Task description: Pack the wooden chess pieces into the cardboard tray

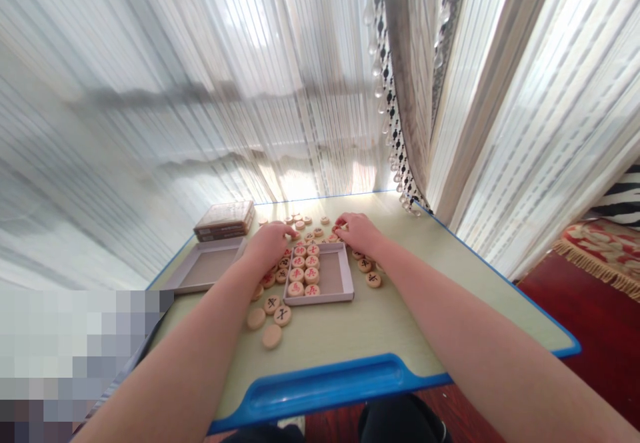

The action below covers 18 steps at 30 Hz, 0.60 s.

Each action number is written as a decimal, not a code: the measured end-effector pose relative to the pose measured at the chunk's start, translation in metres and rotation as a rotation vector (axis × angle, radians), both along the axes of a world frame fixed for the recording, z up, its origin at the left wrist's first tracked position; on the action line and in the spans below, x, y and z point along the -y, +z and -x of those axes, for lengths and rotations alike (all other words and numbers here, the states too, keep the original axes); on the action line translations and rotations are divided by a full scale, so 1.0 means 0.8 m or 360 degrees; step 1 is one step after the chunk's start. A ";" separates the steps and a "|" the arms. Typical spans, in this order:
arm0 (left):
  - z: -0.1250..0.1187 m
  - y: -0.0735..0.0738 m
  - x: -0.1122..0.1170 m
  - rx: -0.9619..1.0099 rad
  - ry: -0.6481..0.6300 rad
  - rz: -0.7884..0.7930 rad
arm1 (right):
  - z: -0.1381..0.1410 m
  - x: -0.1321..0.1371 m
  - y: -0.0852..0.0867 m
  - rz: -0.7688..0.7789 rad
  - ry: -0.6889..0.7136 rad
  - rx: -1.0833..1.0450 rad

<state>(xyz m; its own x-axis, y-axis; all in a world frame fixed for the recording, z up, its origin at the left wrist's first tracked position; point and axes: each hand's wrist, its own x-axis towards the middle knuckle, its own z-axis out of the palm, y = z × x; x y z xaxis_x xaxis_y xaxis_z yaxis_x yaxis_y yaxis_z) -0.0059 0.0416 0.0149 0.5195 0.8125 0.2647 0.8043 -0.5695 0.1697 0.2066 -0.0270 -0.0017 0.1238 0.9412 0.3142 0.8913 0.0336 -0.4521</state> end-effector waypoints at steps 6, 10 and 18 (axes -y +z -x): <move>-0.001 0.000 0.002 -0.0003 -0.0038 -0.0107 | 0.013 0.021 0.024 -0.0126 -0.0012 -0.0056; -0.002 0.003 0.009 -0.0008 -0.0107 -0.0111 | 0.028 0.046 0.050 0.0068 0.0258 -0.0117; -0.007 0.016 0.030 0.0000 -0.0131 -0.0140 | 0.047 0.066 0.066 0.0574 0.0459 0.0062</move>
